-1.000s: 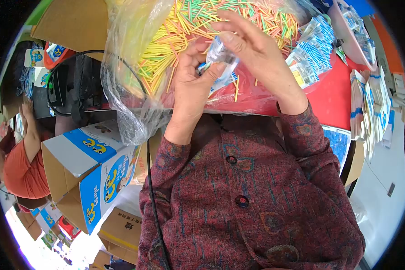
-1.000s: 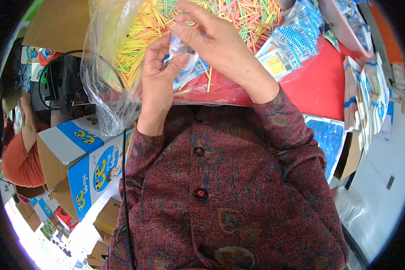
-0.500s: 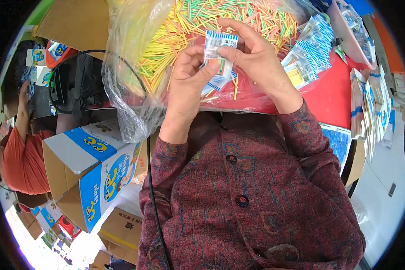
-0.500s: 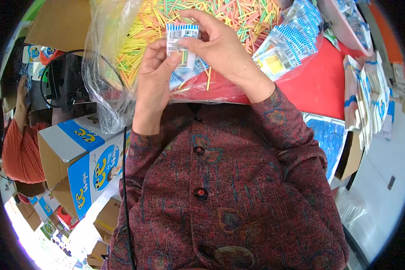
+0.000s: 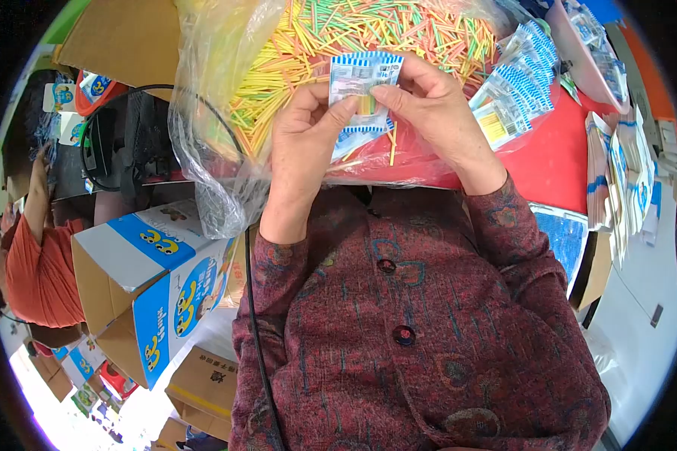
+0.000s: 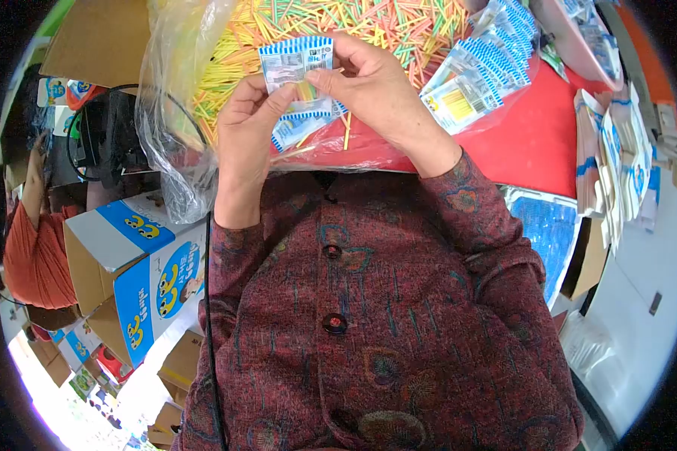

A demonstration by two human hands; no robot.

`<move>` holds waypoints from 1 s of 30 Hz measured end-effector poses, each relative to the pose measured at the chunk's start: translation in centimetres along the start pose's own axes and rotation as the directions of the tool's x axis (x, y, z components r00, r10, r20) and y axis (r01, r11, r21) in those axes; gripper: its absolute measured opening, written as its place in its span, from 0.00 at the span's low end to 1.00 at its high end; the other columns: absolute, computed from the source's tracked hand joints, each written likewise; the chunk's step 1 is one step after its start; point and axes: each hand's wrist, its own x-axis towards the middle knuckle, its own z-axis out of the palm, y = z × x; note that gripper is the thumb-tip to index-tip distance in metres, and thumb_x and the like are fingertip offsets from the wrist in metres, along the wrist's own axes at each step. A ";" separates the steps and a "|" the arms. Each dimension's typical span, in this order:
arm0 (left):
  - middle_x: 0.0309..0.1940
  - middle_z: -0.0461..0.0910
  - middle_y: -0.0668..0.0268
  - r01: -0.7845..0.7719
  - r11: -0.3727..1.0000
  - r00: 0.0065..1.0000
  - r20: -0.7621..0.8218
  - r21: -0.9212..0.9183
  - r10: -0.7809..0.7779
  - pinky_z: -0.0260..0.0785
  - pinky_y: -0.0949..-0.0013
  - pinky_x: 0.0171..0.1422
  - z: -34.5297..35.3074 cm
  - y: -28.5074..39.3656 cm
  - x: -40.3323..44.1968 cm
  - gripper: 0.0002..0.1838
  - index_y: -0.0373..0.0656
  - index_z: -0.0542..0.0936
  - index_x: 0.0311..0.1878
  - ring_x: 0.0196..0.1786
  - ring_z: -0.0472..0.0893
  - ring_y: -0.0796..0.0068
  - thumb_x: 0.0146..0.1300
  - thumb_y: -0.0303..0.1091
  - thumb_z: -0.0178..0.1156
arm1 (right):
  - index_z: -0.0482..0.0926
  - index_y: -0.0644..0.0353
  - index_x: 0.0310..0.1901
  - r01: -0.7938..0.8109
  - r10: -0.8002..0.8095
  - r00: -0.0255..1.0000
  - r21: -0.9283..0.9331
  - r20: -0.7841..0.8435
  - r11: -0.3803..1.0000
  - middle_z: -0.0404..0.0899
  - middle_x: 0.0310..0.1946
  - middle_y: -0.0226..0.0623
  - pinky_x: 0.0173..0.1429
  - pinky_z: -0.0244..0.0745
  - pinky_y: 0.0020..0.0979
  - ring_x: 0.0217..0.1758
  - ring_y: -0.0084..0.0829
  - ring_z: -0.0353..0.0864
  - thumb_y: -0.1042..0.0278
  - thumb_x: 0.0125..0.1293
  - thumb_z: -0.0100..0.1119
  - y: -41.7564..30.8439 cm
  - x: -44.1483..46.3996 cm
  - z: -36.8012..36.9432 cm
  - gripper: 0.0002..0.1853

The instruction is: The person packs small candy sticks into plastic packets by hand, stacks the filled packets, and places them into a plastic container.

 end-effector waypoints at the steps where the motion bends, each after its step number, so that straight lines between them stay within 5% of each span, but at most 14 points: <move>1: 0.40 0.81 0.68 0.017 0.998 0.999 0.043 0.061 -0.020 0.70 0.79 0.46 -0.2 -0.1 0.0 0.10 0.37 0.76 0.49 0.41 0.76 0.85 0.65 0.26 0.59 | 0.73 0.63 0.57 0.056 -0.054 0.998 0.072 -0.031 0.996 0.78 0.43 0.28 0.47 0.72 0.18 0.42 0.14 0.74 0.74 0.64 0.61 0.2 0.0 0.2 0.19; 7: 0.37 0.81 0.70 -0.015 0.999 0.999 -0.041 -0.051 0.013 0.70 0.80 0.43 0.3 -0.1 -0.1 0.09 0.36 0.78 0.48 0.38 0.76 0.86 0.66 0.28 0.58 | 0.75 0.62 0.55 0.242 -0.238 0.969 0.071 -0.064 0.968 0.78 0.43 0.26 0.47 0.72 0.18 0.44 0.15 0.74 0.75 0.62 0.62 -0.6 -0.1 0.8 0.18; 11: 0.34 0.80 0.71 -0.053 0.998 0.995 -0.083 0.014 0.054 0.68 0.81 0.42 0.3 -0.2 -0.1 0.08 0.36 0.79 0.46 0.36 0.75 0.87 0.67 0.29 0.57 | 0.75 0.61 0.54 0.314 -0.322 0.945 -0.125 -0.050 0.941 0.79 0.43 0.28 0.48 0.72 0.19 0.45 0.17 0.75 0.77 0.60 0.63 -0.8 -0.5 0.5 0.19; 14: 0.33 0.79 0.72 -0.115 0.985 0.989 -0.077 0.130 0.126 0.67 0.82 0.41 0.5 -0.2 -0.2 0.08 0.36 0.80 0.44 0.35 0.74 0.87 0.68 0.30 0.57 | 0.75 0.61 0.53 0.423 -0.424 0.897 -0.514 0.122 0.746 0.79 0.42 0.31 0.47 0.73 0.20 0.43 0.17 0.76 0.76 0.59 0.64 -0.7 -0.3 -0.2 0.19; 18: 0.31 0.79 0.72 -0.243 0.921 0.960 -0.057 0.304 0.272 0.67 0.82 0.41 0.6 -0.5 -0.3 0.08 0.35 0.79 0.43 0.34 0.74 0.88 0.68 0.31 0.57 | 0.75 0.60 0.53 0.405 -0.410 0.900 -0.620 0.144 0.671 0.79 0.41 0.34 0.44 0.74 0.23 0.40 0.19 0.78 0.75 0.57 0.65 -1.3 -0.8 0.2 0.20; 22: 0.30 0.78 0.71 -0.172 0.982 0.974 -0.138 0.077 0.181 0.68 0.81 0.41 1.5 0.5 -1.0 0.08 0.35 0.79 0.43 0.34 0.75 0.87 0.68 0.30 0.57 | 0.75 0.60 0.53 0.358 -0.434 0.896 -0.425 -0.097 0.832 0.80 0.39 0.33 0.43 0.75 0.23 0.39 0.20 0.79 0.74 0.57 0.66 -2.3 -1.7 1.7 0.20; 27: 0.33 0.79 0.71 -0.145 0.964 0.989 0.005 0.223 0.148 0.68 0.79 0.42 2.2 0.7 -1.7 0.08 0.34 0.79 0.43 0.36 0.75 0.85 0.68 0.30 0.56 | 0.75 0.61 0.52 0.310 -0.367 0.929 -0.449 -0.045 0.838 0.81 0.39 0.32 0.44 0.75 0.23 0.42 0.20 0.80 0.74 0.58 0.65 -2.4 -3.6 0.1 0.20; 30: 0.34 0.79 0.70 -0.147 0.962 0.988 -0.005 0.230 0.152 0.67 0.78 0.42 1.7 0.3 -1.9 0.08 0.35 0.79 0.43 0.36 0.75 0.83 0.68 0.30 0.57 | 0.76 0.63 0.52 0.076 -0.173 0.953 -0.358 -0.247 0.931 0.81 0.40 0.32 0.44 0.76 0.22 0.42 0.19 0.80 0.72 0.59 0.65 -2.5 -5.7 -3.4 0.19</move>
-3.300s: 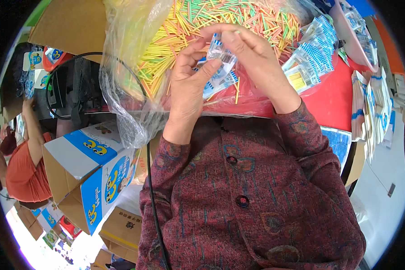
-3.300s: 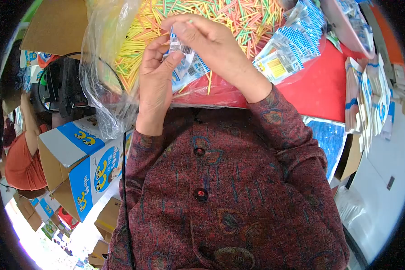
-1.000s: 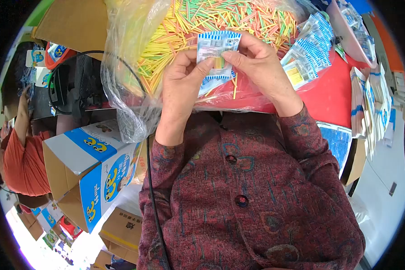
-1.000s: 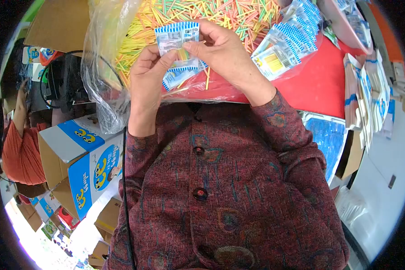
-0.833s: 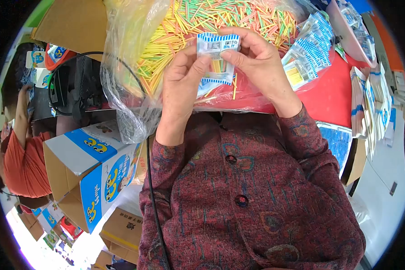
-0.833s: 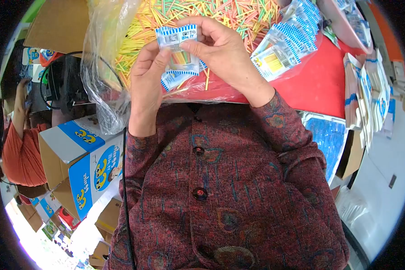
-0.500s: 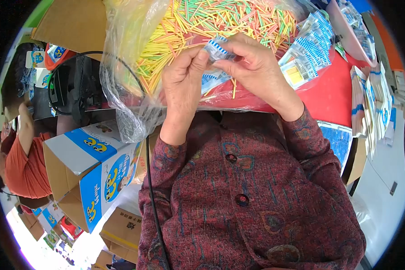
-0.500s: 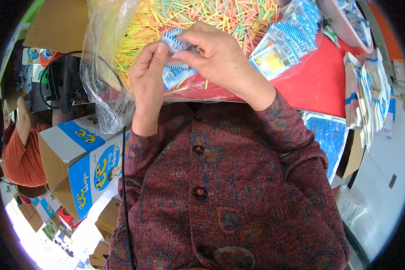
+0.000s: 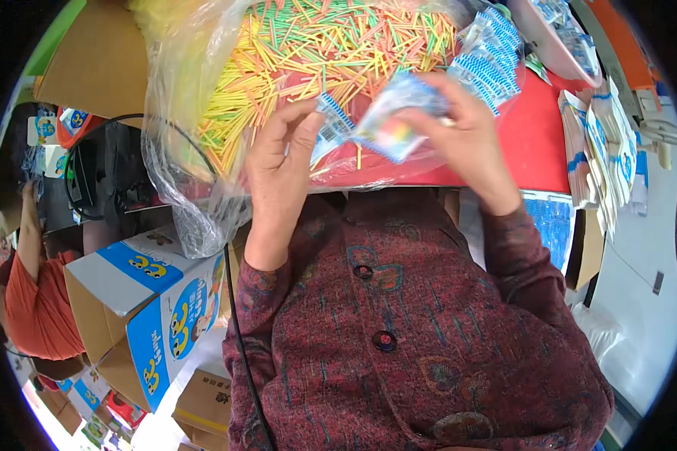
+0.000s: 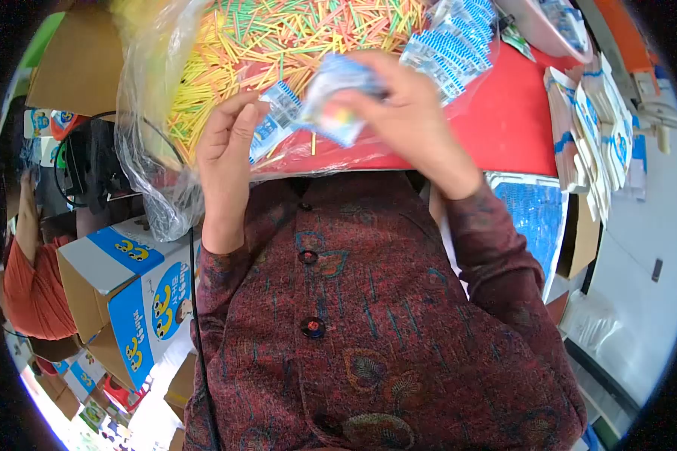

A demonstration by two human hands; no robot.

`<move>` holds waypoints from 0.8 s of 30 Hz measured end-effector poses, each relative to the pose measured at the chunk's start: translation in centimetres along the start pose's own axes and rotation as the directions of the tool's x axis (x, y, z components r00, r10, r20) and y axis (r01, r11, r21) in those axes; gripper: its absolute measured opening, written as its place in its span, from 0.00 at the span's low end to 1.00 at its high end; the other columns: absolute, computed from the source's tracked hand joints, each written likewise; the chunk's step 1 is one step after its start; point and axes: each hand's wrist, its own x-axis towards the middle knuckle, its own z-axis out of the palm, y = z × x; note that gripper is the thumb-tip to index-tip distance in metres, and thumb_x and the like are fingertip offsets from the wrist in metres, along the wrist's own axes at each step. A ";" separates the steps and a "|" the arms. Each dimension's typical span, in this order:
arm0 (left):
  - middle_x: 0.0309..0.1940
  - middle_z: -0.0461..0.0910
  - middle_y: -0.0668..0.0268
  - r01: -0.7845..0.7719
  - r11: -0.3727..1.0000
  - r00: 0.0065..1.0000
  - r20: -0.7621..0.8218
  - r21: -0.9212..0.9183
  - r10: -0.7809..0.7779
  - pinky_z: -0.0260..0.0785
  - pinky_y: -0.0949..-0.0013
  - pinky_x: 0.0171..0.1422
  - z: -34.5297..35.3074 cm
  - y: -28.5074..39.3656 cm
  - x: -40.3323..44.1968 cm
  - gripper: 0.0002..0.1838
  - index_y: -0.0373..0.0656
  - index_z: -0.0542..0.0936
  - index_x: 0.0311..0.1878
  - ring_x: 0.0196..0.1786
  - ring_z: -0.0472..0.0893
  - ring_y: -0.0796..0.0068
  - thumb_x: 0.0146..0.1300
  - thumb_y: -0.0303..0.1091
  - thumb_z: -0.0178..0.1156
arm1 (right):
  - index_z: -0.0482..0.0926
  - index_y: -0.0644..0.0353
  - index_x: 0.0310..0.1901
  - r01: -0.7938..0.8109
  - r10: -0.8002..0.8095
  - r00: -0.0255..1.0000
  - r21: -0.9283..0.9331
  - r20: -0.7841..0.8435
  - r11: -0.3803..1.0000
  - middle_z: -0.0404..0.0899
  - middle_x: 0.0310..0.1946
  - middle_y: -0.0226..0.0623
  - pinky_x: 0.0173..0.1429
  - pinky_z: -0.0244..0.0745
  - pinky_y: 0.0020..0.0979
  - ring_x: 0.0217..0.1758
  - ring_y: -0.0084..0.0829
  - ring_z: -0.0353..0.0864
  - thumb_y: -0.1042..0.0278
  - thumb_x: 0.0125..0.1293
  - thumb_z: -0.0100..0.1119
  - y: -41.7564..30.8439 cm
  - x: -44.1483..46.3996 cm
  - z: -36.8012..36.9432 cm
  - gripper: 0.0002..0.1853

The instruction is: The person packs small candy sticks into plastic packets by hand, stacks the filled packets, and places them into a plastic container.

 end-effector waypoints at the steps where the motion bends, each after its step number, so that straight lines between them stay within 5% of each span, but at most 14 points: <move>1: 0.33 0.79 0.68 -0.044 0.987 0.999 0.006 0.155 0.043 0.68 0.76 0.42 -0.8 -0.3 0.0 0.07 0.36 0.79 0.43 0.36 0.76 0.81 0.66 0.30 0.58 | 0.76 0.63 0.52 -0.123 0.126 0.991 0.075 -0.039 0.990 0.81 0.40 0.32 0.44 0.76 0.23 0.42 0.19 0.80 0.71 0.59 0.66 0.3 -0.3 -1.5 0.19; 3: 0.33 0.78 0.66 -0.127 0.882 0.992 0.037 0.455 0.124 0.68 0.72 0.42 -2.3 -0.9 0.1 0.07 0.38 0.79 0.43 0.36 0.77 0.75 0.63 0.29 0.61 | 0.75 0.63 0.52 -0.126 0.126 0.982 0.004 -0.144 0.992 0.82 0.40 0.33 0.46 0.75 0.25 0.44 0.20 0.79 0.67 0.58 0.68 2.6 -1.0 -4.3 0.21; 4: 0.33 0.78 0.66 -0.122 0.879 0.992 0.030 0.461 0.122 0.68 0.72 0.42 -2.6 -1.4 0.1 0.07 0.38 0.79 0.43 0.36 0.77 0.75 0.63 0.29 0.61 | 0.75 0.63 0.52 -0.125 0.125 0.983 0.009 -0.135 0.992 0.82 0.40 0.33 0.46 0.75 0.25 0.44 0.20 0.79 0.67 0.58 0.68 3.5 -1.4 -4.9 0.21; 6: 0.33 0.78 0.63 -0.251 0.678 0.964 0.112 0.691 0.242 0.66 0.65 0.46 -3.1 -2.5 0.3 0.11 0.41 0.80 0.43 0.39 0.76 0.67 0.57 0.31 0.64 | 0.75 0.63 0.53 -0.079 -0.101 0.950 -0.538 -0.297 0.839 0.80 0.44 0.37 0.53 0.73 0.31 0.49 0.27 0.78 0.67 0.56 0.69 5.3 -2.0 -5.4 0.23; 7: 0.33 0.77 0.62 -0.306 0.548 0.942 0.166 0.778 0.290 0.65 0.62 0.49 -3.2 -2.8 0.5 0.13 0.42 0.80 0.43 0.41 0.76 0.63 0.54 0.31 0.66 | 0.75 0.63 0.53 -0.075 -0.101 0.951 -0.535 -0.292 0.842 0.80 0.44 0.37 0.53 0.73 0.31 0.49 0.27 0.78 0.67 0.56 0.69 6.1 -2.2 -5.4 0.23; 10: 0.35 0.77 0.62 -0.308 0.430 0.928 0.170 0.849 0.331 0.62 0.58 0.51 -2.4 -2.9 1.0 0.14 0.44 0.80 0.42 0.44 0.74 0.59 0.50 0.33 0.67 | 0.75 0.61 0.53 -0.005 -0.361 0.897 -0.823 -0.254 0.568 0.77 0.49 0.41 0.59 0.68 0.36 0.56 0.35 0.74 0.68 0.55 0.69 7.9 -2.4 -4.9 0.24; 19: 0.35 0.77 0.64 -0.251 0.349 0.959 0.181 0.903 0.219 0.59 0.58 0.51 -3.0 -3.4 1.8 0.14 0.44 0.78 0.38 0.45 0.74 0.60 0.49 0.35 0.68 | 0.76 0.62 0.53 0.123 -0.497 0.840 -0.813 -0.220 0.569 0.76 0.51 0.40 0.61 0.67 0.36 0.57 0.41 0.73 0.70 0.56 0.67 4.6 -0.7 -4.2 0.22; 22: 0.34 0.78 0.63 -0.224 0.409 0.966 0.145 0.885 0.216 0.60 0.58 0.51 -3.3 -3.4 2.0 0.13 0.43 0.77 0.37 0.43 0.74 0.59 0.49 0.34 0.68 | 0.77 0.61 0.51 0.220 -0.274 0.957 -0.382 -0.091 0.898 0.78 0.50 0.39 0.58 0.69 0.31 0.55 0.36 0.76 0.72 0.58 0.64 1.7 0.7 -2.0 0.18; 24: 0.33 0.78 0.63 -0.207 0.435 0.969 0.124 0.876 0.213 0.60 0.58 0.51 -3.5 -3.2 2.0 0.13 0.43 0.77 0.37 0.42 0.74 0.58 0.49 0.33 0.68 | 0.78 0.60 0.49 0.264 -0.256 0.965 -0.262 0.064 0.928 0.79 0.48 0.40 0.56 0.70 0.27 0.53 0.31 0.78 0.72 0.60 0.62 0.5 2.0 0.6 0.15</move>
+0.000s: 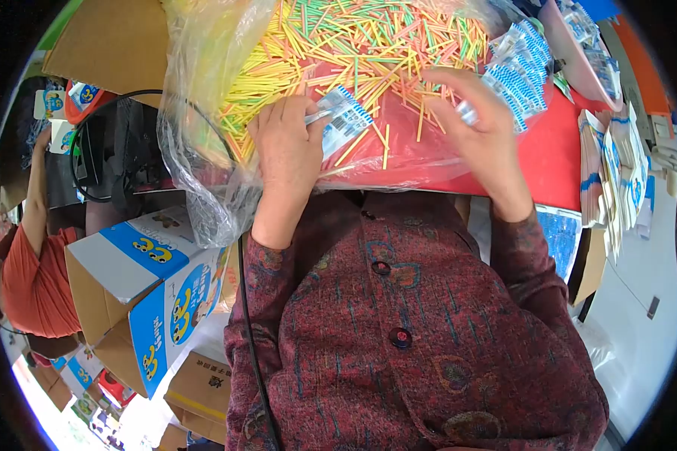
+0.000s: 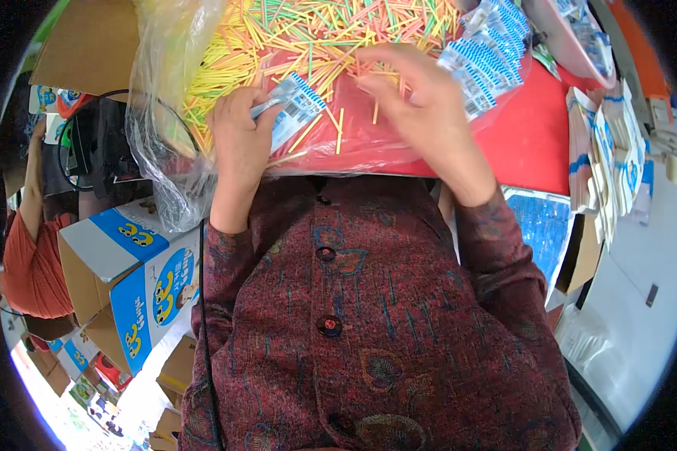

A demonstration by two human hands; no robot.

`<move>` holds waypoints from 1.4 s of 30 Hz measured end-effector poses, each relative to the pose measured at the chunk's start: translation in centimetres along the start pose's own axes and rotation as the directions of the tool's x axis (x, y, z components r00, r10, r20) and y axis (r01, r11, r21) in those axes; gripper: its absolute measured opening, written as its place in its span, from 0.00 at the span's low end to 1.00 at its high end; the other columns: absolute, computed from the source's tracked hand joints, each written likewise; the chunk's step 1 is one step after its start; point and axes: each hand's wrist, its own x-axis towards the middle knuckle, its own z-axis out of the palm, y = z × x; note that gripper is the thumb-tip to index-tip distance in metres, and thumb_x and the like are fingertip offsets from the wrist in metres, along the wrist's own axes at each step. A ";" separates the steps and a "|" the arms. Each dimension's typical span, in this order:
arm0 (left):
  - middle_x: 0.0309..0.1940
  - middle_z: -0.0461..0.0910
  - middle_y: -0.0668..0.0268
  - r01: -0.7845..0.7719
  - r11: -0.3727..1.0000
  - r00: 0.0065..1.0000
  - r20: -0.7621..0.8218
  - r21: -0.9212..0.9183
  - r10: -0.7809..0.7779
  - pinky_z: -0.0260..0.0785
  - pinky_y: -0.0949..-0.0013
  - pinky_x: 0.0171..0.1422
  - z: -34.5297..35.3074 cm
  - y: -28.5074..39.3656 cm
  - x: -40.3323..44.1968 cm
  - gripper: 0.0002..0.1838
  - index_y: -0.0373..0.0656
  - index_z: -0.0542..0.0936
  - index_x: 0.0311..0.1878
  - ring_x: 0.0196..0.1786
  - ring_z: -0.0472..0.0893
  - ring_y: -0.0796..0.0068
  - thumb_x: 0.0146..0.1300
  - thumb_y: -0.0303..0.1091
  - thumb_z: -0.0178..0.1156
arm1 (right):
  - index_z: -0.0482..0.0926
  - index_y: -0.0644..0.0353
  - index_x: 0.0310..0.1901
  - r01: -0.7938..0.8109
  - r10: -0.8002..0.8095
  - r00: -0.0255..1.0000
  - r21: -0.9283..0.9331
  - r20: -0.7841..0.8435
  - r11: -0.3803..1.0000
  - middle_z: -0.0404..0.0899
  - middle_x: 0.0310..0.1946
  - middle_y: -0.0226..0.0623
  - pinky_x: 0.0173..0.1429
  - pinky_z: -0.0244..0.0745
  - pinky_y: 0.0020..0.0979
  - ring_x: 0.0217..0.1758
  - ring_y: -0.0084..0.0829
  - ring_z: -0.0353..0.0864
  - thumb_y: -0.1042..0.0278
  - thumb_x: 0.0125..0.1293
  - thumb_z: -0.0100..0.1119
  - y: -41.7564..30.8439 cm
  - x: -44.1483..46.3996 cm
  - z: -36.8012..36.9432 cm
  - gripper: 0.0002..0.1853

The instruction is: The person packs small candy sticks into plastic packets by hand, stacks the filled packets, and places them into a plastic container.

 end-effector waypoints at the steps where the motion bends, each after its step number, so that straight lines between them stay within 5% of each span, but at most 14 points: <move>1: 0.33 0.78 0.63 -0.001 0.998 1.000 0.013 -0.066 0.001 0.60 0.58 0.51 -0.5 0.1 0.0 0.13 0.43 0.77 0.38 0.42 0.75 0.58 0.49 0.33 0.68 | 0.78 0.60 0.49 0.002 -0.002 1.000 0.004 0.003 1.000 0.79 0.48 0.40 0.56 0.70 0.27 0.53 0.31 0.78 0.72 0.60 0.62 -0.6 0.8 1.5 0.15; 4: 0.32 0.78 0.63 0.013 0.981 0.999 0.039 -0.193 -0.006 0.61 0.58 0.51 -1.3 0.1 -0.2 0.14 0.44 0.77 0.41 0.41 0.75 0.59 0.51 0.32 0.67 | 0.79 0.61 0.46 0.087 -0.090 0.993 0.043 0.080 0.995 0.81 0.42 0.37 0.52 0.71 0.24 0.48 0.23 0.78 0.71 0.61 0.63 -1.2 2.2 4.7 0.12; 8: 0.30 0.79 0.61 0.071 0.806 0.995 -0.010 -0.588 -0.096 0.65 0.61 0.44 -1.2 -0.1 -0.4 0.11 0.42 0.78 0.39 0.37 0.77 0.58 0.53 0.31 0.67 | 0.80 0.63 0.42 -0.158 0.120 0.929 0.083 0.351 0.984 0.80 0.35 0.32 0.45 0.72 0.21 0.39 0.18 0.77 0.70 0.61 0.64 -0.9 3.0 6.2 0.10; 11: 0.30 0.78 0.72 0.341 0.715 0.938 0.269 -0.610 -0.217 0.67 0.78 0.40 -2.2 -0.5 -0.9 0.05 0.37 0.80 0.41 0.35 0.74 0.85 0.63 0.27 0.61 | 0.80 0.64 0.39 -0.261 0.194 0.929 0.185 0.316 0.948 0.78 0.30 0.27 0.37 0.69 0.19 0.32 0.14 0.72 0.69 0.61 0.64 -0.2 2.7 6.1 0.08; 15: 0.27 0.79 0.61 0.176 0.793 0.983 0.144 -0.583 -0.113 0.67 0.68 0.34 -1.9 -0.8 -0.8 0.06 0.38 0.80 0.31 0.28 0.77 0.65 0.59 0.31 0.64 | 0.80 0.64 0.37 -0.172 0.082 0.966 0.369 0.247 0.913 0.76 0.26 0.25 0.33 0.67 0.20 0.29 0.13 0.69 0.68 0.63 0.63 -0.2 2.6 6.9 0.08; 20: 0.26 0.79 0.64 0.216 0.815 0.974 0.173 -0.537 -0.144 0.69 0.71 0.37 -2.5 -1.3 -0.5 0.05 0.39 0.80 0.34 0.30 0.77 0.70 0.60 0.30 0.63 | 0.81 0.64 0.36 -0.161 0.084 0.966 0.319 0.243 0.934 0.76 0.24 0.24 0.32 0.67 0.20 0.28 0.13 0.69 0.66 0.63 0.63 -1.0 3.2 7.5 0.09; 23: 0.25 0.77 0.64 0.331 0.487 0.938 0.226 -0.809 -0.263 0.69 0.72 0.37 -3.0 -0.4 -0.4 0.05 0.39 0.80 0.35 0.29 0.77 0.71 0.61 0.30 0.62 | 0.81 0.63 0.36 -0.053 0.033 0.955 0.061 0.296 0.997 0.76 0.23 0.25 0.33 0.68 0.18 0.28 0.13 0.70 0.63 0.64 0.62 -1.6 4.1 7.3 0.11; 27: 0.27 0.77 0.65 0.433 0.348 0.888 0.328 -0.832 -0.322 0.69 0.72 0.36 -3.5 -0.9 -0.7 0.04 0.40 0.80 0.35 0.30 0.77 0.69 0.60 0.29 0.63 | 0.82 0.62 0.31 -0.155 0.112 0.904 0.071 0.413 0.985 0.74 0.18 0.41 0.26 0.67 0.28 0.20 0.23 0.73 0.52 0.63 0.60 -2.2 6.8 7.7 0.18; 28: 0.27 0.77 0.65 0.432 0.346 0.888 0.326 -0.833 -0.324 0.69 0.72 0.36 -3.5 -1.1 -0.8 0.04 0.40 0.80 0.35 0.30 0.77 0.69 0.60 0.29 0.63 | 0.82 0.62 0.31 -0.153 0.111 0.903 0.070 0.415 0.986 0.74 0.18 0.41 0.26 0.67 0.28 0.20 0.23 0.73 0.52 0.63 0.60 -2.0 7.6 8.3 0.18; 31: 0.33 0.78 0.66 0.112 0.771 0.994 0.070 -0.627 -0.087 0.68 0.76 0.43 -3.6 -2.0 -1.2 0.04 0.37 0.80 0.36 0.39 0.77 0.77 0.60 0.27 0.63 | 0.83 0.61 0.35 -0.167 0.057 0.919 0.256 0.389 0.952 0.76 0.22 0.35 0.32 0.72 0.25 0.27 0.20 0.76 0.59 0.64 0.60 -1.1 10.6 10.7 0.12; 32: 0.33 0.78 0.66 0.113 0.771 0.994 0.070 -0.627 -0.089 0.68 0.76 0.43 -3.4 -2.1 -1.3 0.04 0.37 0.80 0.36 0.39 0.77 0.77 0.60 0.27 0.63 | 0.83 0.61 0.35 -0.167 0.055 0.919 0.257 0.391 0.952 0.76 0.22 0.35 0.32 0.72 0.25 0.27 0.20 0.76 0.59 0.64 0.60 -0.9 11.3 11.7 0.12; 34: 0.33 0.79 0.64 -0.013 0.874 1.000 -0.016 -0.485 0.007 0.68 0.72 0.43 -3.0 -2.1 -1.4 0.04 0.38 0.80 0.35 0.38 0.78 0.70 0.56 0.25 0.64 | 0.83 0.63 0.34 0.343 -0.309 0.887 -0.042 0.342 0.938 0.81 0.28 0.43 0.37 0.76 0.36 0.32 0.35 0.82 0.59 0.61 0.60 -1.2 12.4 13.6 0.13; 38: 0.33 0.79 0.61 -0.105 0.920 0.994 -0.060 -0.377 0.088 0.69 0.67 0.43 -2.3 -2.1 -1.5 0.05 0.38 0.80 0.34 0.38 0.79 0.62 0.53 0.24 0.65 | 0.82 0.66 0.32 0.446 -0.164 0.812 -0.415 0.561 0.793 0.81 0.33 0.49 0.42 0.76 0.43 0.38 0.45 0.82 0.58 0.57 0.59 -3.6 13.4 15.1 0.16; 42: 0.31 0.77 0.62 -0.089 0.910 0.995 -0.071 -0.406 0.066 0.66 0.63 0.44 -1.4 -2.4 -1.8 0.05 0.41 0.80 0.32 0.38 0.77 0.59 0.51 0.25 0.64 | 0.81 0.68 0.33 0.405 0.025 0.753 -0.494 0.657 0.770 0.81 0.34 0.50 0.43 0.76 0.44 0.41 0.46 0.82 0.60 0.56 0.58 -4.7 14.4 16.4 0.16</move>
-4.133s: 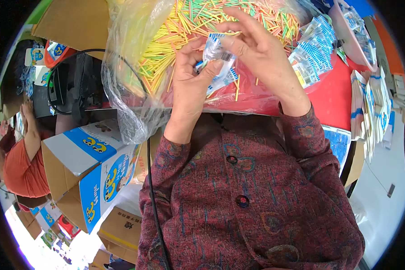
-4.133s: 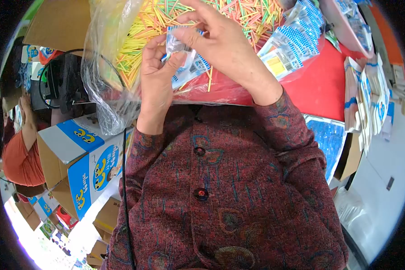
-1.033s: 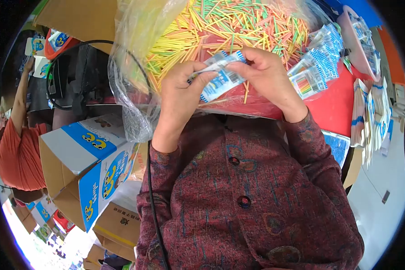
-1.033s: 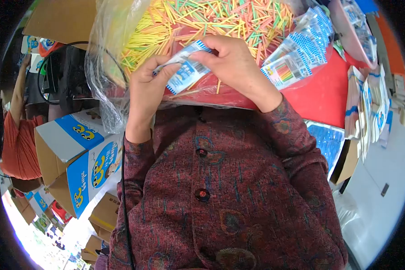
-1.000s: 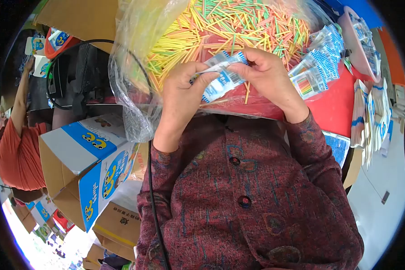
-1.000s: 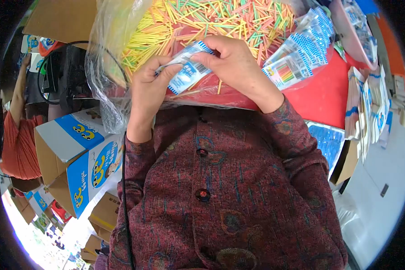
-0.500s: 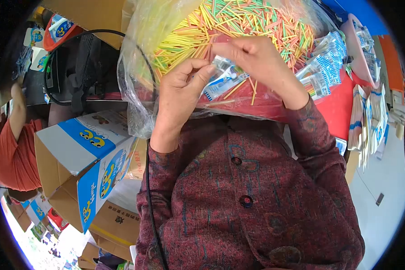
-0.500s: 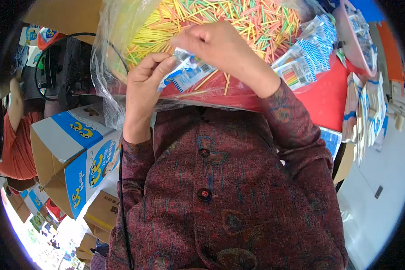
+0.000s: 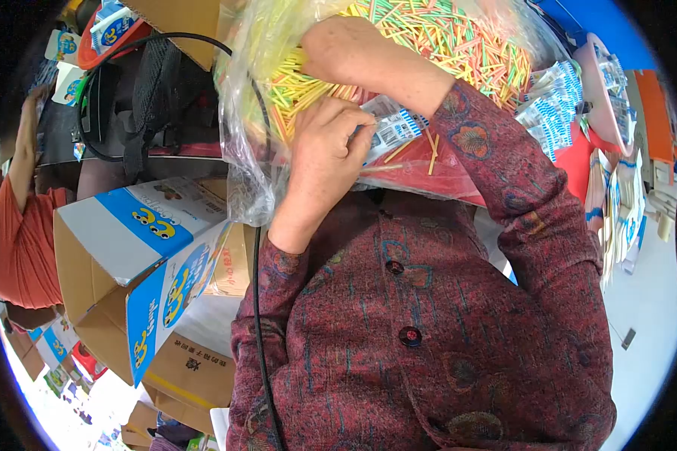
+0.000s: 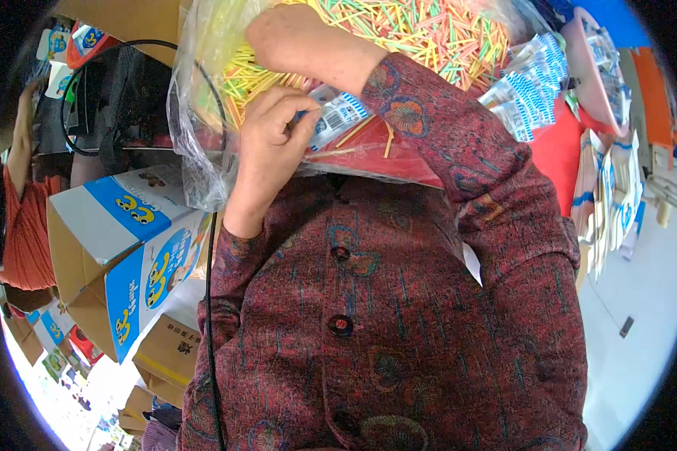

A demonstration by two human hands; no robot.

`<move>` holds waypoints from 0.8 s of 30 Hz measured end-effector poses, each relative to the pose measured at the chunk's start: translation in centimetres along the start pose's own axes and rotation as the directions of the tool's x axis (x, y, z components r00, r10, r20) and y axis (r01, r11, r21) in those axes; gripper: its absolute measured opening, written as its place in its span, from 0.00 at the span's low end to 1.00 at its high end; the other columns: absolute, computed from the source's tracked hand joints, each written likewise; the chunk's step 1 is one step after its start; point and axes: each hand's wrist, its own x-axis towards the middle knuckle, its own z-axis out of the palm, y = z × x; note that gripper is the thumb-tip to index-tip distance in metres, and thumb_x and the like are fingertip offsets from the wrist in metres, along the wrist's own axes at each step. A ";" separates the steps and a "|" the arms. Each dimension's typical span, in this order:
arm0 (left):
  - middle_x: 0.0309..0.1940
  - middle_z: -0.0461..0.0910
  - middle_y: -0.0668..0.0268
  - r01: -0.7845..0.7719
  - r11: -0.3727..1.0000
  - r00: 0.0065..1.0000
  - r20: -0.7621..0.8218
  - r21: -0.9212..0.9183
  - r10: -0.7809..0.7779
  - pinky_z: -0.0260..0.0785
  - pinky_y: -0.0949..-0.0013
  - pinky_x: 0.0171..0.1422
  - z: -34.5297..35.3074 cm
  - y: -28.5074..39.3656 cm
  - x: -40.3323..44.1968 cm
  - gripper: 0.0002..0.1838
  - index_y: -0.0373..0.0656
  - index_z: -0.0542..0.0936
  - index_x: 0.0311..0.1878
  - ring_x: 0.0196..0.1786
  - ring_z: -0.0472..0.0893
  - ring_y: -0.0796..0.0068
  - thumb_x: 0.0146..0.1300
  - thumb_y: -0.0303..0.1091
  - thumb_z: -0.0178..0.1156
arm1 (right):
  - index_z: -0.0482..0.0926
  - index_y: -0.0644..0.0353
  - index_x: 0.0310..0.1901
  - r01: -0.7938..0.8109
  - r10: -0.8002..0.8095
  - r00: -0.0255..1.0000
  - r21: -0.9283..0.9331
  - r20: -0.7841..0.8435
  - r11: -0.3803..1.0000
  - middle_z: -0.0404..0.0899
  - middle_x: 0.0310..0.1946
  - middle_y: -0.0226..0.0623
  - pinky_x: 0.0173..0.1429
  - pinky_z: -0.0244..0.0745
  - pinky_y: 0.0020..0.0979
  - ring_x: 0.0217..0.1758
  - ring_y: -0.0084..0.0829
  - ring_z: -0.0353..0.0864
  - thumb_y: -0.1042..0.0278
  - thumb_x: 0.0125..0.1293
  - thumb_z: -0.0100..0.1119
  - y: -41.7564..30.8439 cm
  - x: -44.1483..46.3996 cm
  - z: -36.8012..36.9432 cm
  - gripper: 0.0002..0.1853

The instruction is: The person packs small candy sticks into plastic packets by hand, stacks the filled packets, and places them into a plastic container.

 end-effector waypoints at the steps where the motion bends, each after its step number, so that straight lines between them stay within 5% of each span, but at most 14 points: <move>1: 0.31 0.76 0.63 0.015 1.000 1.000 -0.010 -0.021 -0.016 0.65 0.61 0.45 0.1 -0.1 -0.1 0.05 0.42 0.80 0.32 0.38 0.76 0.58 0.50 0.26 0.63 | 0.81 0.68 0.33 0.000 0.000 1.000 -0.001 0.001 1.000 0.81 0.34 0.50 0.43 0.76 0.44 0.41 0.46 0.82 0.60 0.56 0.58 -0.1 0.2 0.1 0.16; 5: 0.31 0.76 0.62 0.054 0.997 0.999 0.010 -0.049 -0.054 0.65 0.61 0.45 0.0 -0.3 -0.1 0.05 0.43 0.80 0.32 0.38 0.76 0.58 0.50 0.26 0.63 | 0.81 0.66 0.32 0.002 -0.002 1.000 0.001 -0.009 1.000 0.81 0.33 0.50 0.44 0.76 0.44 0.41 0.48 0.82 0.63 0.57 0.56 0.2 1.1 2.1 0.13; 8: 0.30 0.76 0.62 0.047 0.998 0.999 0.010 -0.048 -0.046 0.65 0.61 0.45 0.1 -0.5 0.0 0.05 0.43 0.80 0.32 0.38 0.76 0.58 0.50 0.26 0.63 | 0.82 0.65 0.31 0.180 -0.214 0.931 -0.138 -0.295 0.974 0.77 0.23 0.39 0.27 0.70 0.28 0.22 0.25 0.75 0.56 0.68 0.54 0.7 1.2 3.5 0.18; 9: 0.30 0.76 0.62 0.043 0.998 0.999 0.008 -0.046 -0.042 0.65 0.61 0.45 0.0 -0.5 0.0 0.05 0.43 0.80 0.31 0.38 0.76 0.58 0.50 0.26 0.63 | 0.82 0.65 0.31 0.181 -0.215 0.930 -0.139 -0.296 0.974 0.77 0.23 0.39 0.27 0.70 0.28 0.22 0.25 0.75 0.56 0.68 0.54 0.9 1.1 3.6 0.18; 12: 0.30 0.78 0.60 0.038 0.999 0.999 0.018 -0.027 -0.038 0.67 0.63 0.43 -0.3 -0.3 0.1 0.05 0.39 0.79 0.32 0.37 0.77 0.59 0.52 0.25 0.64 | 0.78 0.65 0.37 0.198 -0.169 0.943 0.072 -0.285 0.978 0.80 0.32 0.50 0.43 0.75 0.45 0.40 0.50 0.81 0.72 0.56 0.54 1.6 0.6 3.8 0.09; 24: 0.30 0.78 0.62 0.131 0.981 0.991 0.046 -0.141 -0.126 0.67 0.65 0.40 -0.6 0.4 0.2 0.04 0.40 0.78 0.31 0.35 0.78 0.64 0.53 0.26 0.63 | 0.74 0.61 0.43 0.139 -0.112 0.923 0.049 -0.369 0.989 0.79 0.28 0.50 0.40 0.74 0.44 0.36 0.49 0.81 0.68 0.61 0.55 6.1 -3.5 2.3 0.10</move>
